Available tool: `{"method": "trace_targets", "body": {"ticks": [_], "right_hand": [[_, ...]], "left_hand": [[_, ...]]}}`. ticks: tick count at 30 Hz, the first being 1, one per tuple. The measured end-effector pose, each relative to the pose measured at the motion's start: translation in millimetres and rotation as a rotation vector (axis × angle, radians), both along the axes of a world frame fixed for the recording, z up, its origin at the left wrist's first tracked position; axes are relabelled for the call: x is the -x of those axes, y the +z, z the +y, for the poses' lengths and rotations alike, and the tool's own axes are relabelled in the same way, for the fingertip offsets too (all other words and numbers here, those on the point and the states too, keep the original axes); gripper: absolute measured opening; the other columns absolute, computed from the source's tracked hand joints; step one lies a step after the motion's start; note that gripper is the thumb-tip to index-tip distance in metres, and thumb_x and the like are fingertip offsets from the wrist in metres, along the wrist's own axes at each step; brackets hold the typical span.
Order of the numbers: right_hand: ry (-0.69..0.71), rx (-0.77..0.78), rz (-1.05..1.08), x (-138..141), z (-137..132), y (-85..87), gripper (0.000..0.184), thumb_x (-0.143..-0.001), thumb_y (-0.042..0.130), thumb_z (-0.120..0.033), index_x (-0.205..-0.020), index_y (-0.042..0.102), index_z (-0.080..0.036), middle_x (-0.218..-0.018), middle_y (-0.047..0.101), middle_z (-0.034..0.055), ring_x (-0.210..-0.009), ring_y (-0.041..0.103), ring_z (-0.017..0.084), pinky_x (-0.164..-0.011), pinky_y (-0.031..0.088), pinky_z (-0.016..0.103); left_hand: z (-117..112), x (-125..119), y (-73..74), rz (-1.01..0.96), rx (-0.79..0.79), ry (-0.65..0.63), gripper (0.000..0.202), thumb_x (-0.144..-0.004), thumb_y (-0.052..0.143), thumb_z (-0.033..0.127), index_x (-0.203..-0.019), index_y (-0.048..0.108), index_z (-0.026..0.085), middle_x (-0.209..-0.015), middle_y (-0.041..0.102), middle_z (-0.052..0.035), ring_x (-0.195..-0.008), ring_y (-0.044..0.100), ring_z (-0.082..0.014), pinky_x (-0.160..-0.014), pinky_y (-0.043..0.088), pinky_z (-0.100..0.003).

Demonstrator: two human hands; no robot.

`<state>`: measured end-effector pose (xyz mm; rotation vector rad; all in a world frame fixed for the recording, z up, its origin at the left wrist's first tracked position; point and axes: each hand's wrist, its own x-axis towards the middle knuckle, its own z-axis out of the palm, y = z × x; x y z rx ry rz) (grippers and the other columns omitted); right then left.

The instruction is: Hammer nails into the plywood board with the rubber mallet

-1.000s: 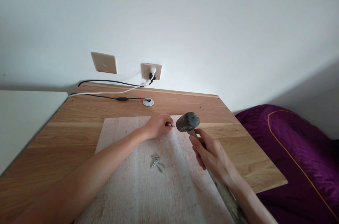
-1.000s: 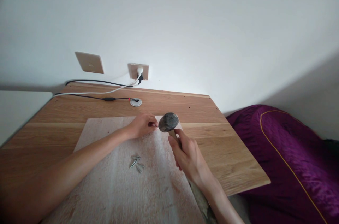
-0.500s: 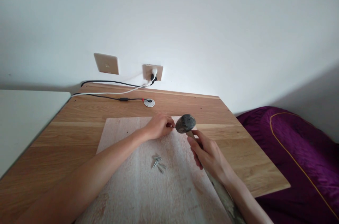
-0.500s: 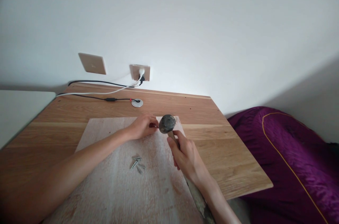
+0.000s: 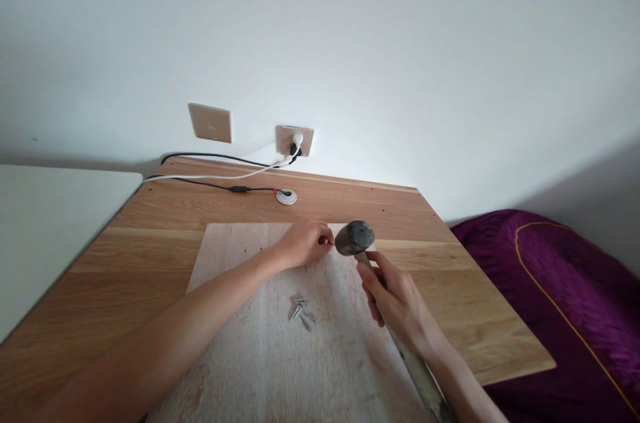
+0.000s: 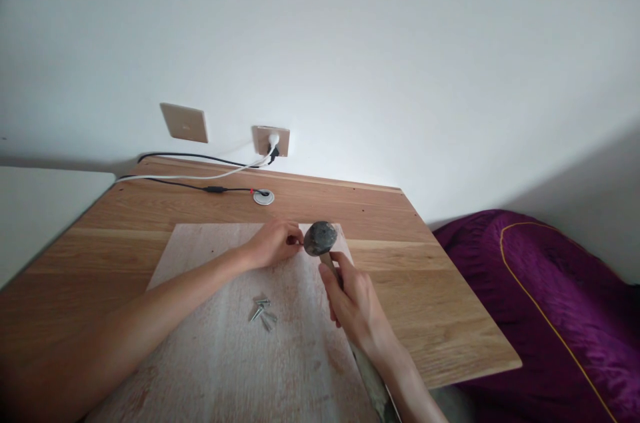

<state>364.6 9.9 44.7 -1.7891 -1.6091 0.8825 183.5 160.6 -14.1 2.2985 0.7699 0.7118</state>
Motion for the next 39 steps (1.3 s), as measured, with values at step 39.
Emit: {"method": "trace_targets", "body": {"ticks": [39], "right_hand": [[-0.009, 0.023, -0.014, -0.4, -0.4, 0.6, 0.048, -0.104, 0.045, -0.056, -0.125, 0.061, -0.016, -0.050, 0.056, -0.0090, -0.036, 0.055, 0.014, -0.038, 0.042, 0.022]], "left_hand": [[1.2, 1.4, -0.8, 0.013, 0.020, 0.007, 0.019, -0.081, 0.069, 0.008, -0.083, 0.084, 0.019, -0.073, 0.073, -0.0016, -0.073, 0.064, -0.0163, -0.069, 0.041, -0.026]]}}
